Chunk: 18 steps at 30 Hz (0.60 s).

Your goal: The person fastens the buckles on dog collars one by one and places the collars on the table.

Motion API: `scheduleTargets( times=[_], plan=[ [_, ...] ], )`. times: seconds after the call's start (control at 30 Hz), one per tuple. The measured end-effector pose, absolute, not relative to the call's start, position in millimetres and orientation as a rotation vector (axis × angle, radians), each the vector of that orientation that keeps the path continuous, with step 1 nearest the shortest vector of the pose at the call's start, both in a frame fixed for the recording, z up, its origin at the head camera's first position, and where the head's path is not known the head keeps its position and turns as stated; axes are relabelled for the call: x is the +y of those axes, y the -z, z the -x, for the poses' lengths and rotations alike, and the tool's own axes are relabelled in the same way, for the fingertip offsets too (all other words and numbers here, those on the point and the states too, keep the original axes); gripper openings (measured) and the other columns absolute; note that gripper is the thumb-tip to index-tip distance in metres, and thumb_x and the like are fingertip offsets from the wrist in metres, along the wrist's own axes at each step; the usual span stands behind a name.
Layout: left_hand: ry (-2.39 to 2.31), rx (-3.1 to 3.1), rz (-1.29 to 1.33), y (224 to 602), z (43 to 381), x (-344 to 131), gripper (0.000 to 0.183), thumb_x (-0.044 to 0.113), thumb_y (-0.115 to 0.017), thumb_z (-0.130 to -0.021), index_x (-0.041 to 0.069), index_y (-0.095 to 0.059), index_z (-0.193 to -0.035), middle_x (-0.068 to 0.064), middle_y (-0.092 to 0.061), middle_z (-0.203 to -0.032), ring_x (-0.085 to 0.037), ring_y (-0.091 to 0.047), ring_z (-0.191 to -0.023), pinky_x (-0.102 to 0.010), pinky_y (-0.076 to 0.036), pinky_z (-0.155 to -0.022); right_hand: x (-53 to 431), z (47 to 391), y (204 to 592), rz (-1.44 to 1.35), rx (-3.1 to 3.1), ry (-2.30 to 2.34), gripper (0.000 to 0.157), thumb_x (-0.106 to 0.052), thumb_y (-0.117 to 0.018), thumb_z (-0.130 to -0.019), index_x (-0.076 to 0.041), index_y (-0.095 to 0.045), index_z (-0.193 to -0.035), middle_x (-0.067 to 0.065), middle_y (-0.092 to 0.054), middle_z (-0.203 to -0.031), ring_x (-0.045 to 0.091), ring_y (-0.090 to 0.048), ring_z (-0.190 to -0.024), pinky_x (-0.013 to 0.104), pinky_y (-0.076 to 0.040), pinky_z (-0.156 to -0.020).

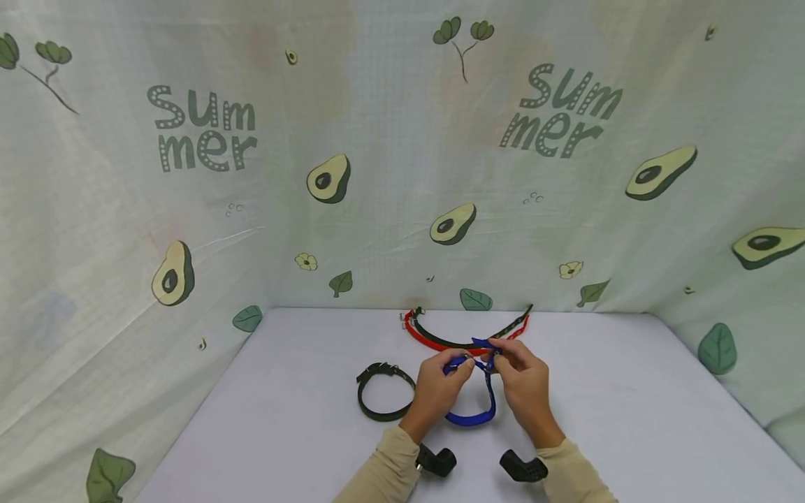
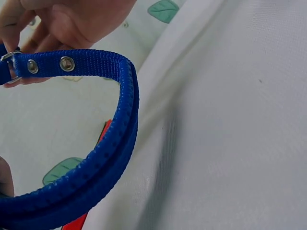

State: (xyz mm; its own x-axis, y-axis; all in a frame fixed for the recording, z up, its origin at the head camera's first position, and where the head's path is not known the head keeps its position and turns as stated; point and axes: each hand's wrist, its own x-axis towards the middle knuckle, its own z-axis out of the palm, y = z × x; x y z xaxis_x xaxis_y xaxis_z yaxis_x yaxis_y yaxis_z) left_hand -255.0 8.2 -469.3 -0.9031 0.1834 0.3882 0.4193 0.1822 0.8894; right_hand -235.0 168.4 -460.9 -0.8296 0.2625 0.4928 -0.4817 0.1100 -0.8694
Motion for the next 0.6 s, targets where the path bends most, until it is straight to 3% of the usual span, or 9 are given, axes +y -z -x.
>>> scheduleTargets(
  times=[0.1,0.37,0.6],
  plan=[
    [1.804,-2.227,0.597,468.4,254.3,7.9,0.024,0.032,-0.068,-0.096,0.011,-0.073,-0.108,0.007,-0.065,-0.088,-0.007,-0.057,-0.075,-0.021,-0.049,-0.063,167.8,235.3,461.4,-0.238,-1.839,-1.739,0.031,0.017,-0.055,-0.092,0.000,-0.072,-0.111,0.016,-0.068,-0.099,0.028,-0.071,-0.086,0.027,-0.058,-0.072],
    [1.750,-2.177,0.685,470.7,253.9,7.1,0.024,0.027,-0.069,-0.097,0.009,-0.071,-0.112,0.008,-0.057,-0.077,-0.004,-0.050,-0.064,-0.018,-0.040,-0.052,161.8,232.7,458.6,-0.218,-1.915,-1.590,0.030,0.017,-0.053,-0.090,-0.001,-0.074,-0.103,0.005,-0.065,-0.097,0.016,-0.070,-0.071,0.025,-0.057,-0.063],
    [1.714,-2.172,0.700,471.6,253.6,6.9,0.022,0.026,-0.069,-0.097,0.009,-0.071,-0.111,0.006,-0.058,-0.079,-0.003,-0.050,-0.064,-0.018,-0.040,-0.051,158.8,233.6,462.4,-0.222,-1.934,-1.447,0.036,0.018,-0.054,-0.087,-0.010,-0.075,-0.096,0.000,-0.063,-0.093,0.012,-0.062,-0.063,0.019,-0.052,-0.056]
  ],
)
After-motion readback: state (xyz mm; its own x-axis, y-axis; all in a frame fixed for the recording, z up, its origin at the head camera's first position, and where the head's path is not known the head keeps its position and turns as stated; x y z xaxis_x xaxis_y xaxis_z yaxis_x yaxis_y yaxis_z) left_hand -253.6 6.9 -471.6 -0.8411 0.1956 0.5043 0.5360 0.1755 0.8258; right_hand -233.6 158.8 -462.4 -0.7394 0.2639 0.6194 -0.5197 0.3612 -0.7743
